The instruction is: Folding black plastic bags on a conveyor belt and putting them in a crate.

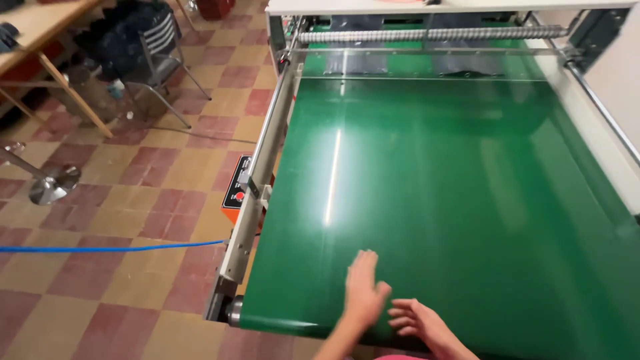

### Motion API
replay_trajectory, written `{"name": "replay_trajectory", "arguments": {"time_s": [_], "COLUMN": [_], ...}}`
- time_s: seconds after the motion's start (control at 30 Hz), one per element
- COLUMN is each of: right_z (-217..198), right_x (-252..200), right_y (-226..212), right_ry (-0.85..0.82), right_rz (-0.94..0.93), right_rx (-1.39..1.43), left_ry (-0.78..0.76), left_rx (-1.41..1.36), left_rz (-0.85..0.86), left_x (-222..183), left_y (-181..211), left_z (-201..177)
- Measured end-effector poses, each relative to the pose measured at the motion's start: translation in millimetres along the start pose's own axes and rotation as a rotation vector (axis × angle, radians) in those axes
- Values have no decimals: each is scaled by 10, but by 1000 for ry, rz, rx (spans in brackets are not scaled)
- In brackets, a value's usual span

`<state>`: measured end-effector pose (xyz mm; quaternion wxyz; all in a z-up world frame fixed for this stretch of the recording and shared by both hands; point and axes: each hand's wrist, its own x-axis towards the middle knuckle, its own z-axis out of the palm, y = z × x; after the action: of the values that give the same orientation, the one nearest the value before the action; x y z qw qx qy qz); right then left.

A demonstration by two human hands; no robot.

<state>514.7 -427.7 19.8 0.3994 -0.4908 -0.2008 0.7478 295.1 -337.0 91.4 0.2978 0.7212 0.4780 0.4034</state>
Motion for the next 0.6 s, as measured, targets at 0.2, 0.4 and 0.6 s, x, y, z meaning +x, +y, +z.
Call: {"name": "replay_trajectory", "arguments": {"time_s": [0.2,0.4,0.6], "right_z": [551,-188,-563], "right_x": [-496,-440,-686], "right_y": [-590,-409,-174], "right_ry": [141,223,197], "right_rz": [97,-122,-585], "right_rx": [284,351,-69], "left_ry": [-266,-220,-264], "left_rx": [-168,-402,-1202], "left_rz": [69,132,-147], "left_x": [-654,-1063,-1640], "left_y": [853,919,1728], "left_z": [1035,1818,1775]}}
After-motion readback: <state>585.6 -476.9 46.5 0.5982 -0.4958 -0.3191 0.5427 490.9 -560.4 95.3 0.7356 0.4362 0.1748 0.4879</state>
